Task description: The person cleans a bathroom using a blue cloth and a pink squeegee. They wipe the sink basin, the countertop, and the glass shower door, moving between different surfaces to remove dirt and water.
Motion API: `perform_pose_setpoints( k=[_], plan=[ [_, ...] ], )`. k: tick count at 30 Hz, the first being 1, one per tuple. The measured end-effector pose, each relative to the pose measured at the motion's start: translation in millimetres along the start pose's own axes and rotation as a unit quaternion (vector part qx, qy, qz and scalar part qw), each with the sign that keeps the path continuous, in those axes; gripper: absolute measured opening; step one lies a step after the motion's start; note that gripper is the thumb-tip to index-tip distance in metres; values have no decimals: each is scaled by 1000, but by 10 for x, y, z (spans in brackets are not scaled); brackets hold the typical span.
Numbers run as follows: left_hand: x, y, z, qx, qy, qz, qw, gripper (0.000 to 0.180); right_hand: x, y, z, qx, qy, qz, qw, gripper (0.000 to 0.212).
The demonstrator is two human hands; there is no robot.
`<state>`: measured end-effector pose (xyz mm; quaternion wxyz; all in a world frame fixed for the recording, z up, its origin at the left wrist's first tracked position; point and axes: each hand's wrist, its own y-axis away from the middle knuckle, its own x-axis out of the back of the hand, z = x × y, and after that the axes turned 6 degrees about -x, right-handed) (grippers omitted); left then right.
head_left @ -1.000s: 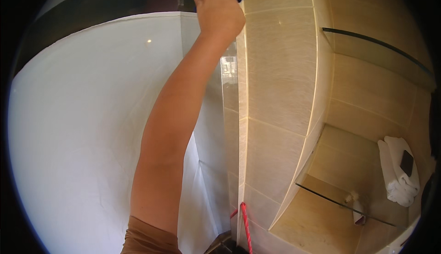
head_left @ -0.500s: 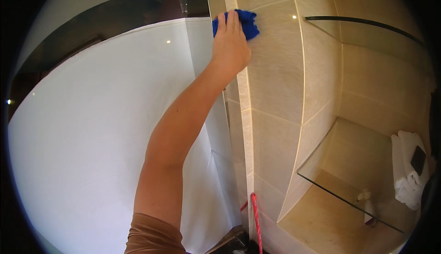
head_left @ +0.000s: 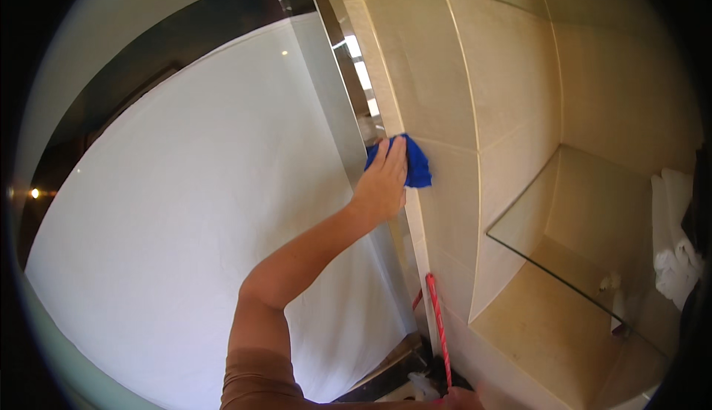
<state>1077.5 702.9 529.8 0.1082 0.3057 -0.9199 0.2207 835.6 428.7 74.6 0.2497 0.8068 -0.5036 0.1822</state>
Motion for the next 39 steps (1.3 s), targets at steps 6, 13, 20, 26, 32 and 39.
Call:
perform_pose_setpoints(
  k=[6,13,20,26,32,39],
  plan=[
    [-468,597,1214,-109,63,-33,992,67,104,517,118,-62,9,-1,998,35],
    [-995,1269,2503,-176,195,-12,965,45,111,920,320,-65,2,70,995,34],
    [-732,1644,3333,101,626,-80,769,29,59,1093,750,-53,-23,124,991,31],
    [-9,2320,4150,371,890,-226,136,38,184,921,607,-53,-114,58,990,38],
    [707,2408,4156,376,874,-304,-39,39,110,377,400,-19,-276,-41,960,34],
    [392,2701,4001,440,853,-281,1,38,-119,-452,141,-13,-262,-7,965,35]
  ],
)
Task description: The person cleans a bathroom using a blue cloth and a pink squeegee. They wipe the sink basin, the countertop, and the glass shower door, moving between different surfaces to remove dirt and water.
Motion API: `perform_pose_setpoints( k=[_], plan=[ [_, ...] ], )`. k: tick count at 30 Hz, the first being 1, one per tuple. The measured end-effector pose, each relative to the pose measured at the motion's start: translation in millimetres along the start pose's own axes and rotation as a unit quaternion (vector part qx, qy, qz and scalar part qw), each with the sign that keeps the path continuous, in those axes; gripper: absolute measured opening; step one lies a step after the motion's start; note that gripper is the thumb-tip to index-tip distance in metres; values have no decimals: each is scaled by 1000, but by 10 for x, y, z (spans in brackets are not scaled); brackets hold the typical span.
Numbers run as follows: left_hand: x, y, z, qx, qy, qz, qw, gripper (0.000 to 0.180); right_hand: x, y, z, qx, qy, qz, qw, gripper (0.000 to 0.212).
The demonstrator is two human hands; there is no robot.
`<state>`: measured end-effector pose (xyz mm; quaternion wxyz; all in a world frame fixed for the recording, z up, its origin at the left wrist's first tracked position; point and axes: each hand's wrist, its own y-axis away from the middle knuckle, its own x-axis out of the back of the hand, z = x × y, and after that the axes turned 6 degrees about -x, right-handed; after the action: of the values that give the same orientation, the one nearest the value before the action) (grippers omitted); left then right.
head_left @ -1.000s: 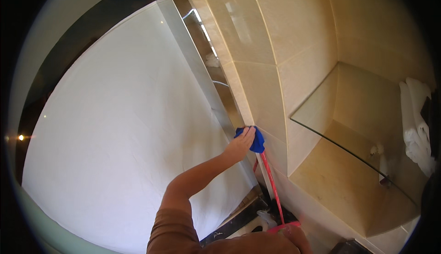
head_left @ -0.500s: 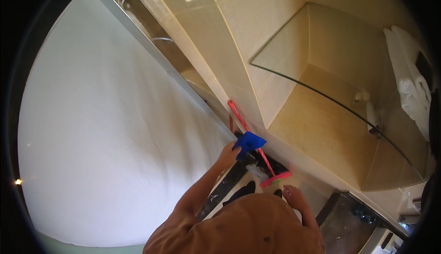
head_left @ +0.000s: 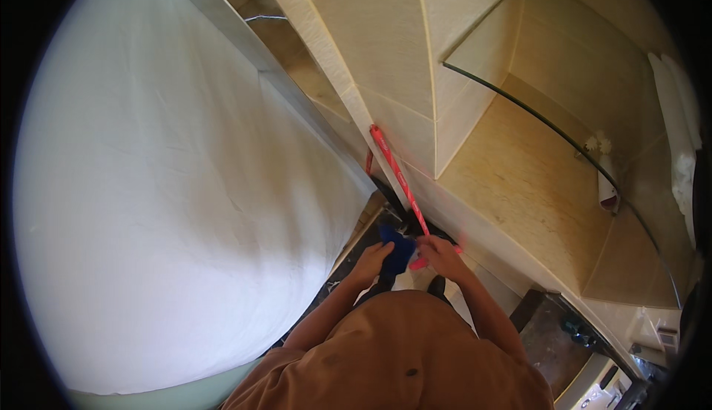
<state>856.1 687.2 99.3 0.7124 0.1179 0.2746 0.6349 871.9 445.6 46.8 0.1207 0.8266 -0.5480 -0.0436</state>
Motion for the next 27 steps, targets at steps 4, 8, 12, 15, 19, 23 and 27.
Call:
perform_pose_setpoints(
  k=[4,8,12,15,19,23,27],
  plan=[
    [466,-55,-58,-5,30,35,999,34,-276,-611,-129,5,12,101,995,39],
    [889,-59,-90,3,35,37,999,33,-345,-1459,4,201,220,200,933,53],
    [1302,62,-104,15,62,58,996,37,-407,-2119,1,84,256,300,915,55],
    [1664,158,-171,44,66,79,994,37,-612,-2281,-369,-83,236,331,910,48],
    [1948,231,-140,63,37,89,993,37,-715,-2492,-415,-104,242,400,878,41],
    [2161,192,-258,88,1,92,992,38,-652,-2537,-355,-129,263,395,871,36],
    [2186,80,-257,93,-36,91,991,39,-663,-2201,-442,-158,283,387,863,32]
  ],
)
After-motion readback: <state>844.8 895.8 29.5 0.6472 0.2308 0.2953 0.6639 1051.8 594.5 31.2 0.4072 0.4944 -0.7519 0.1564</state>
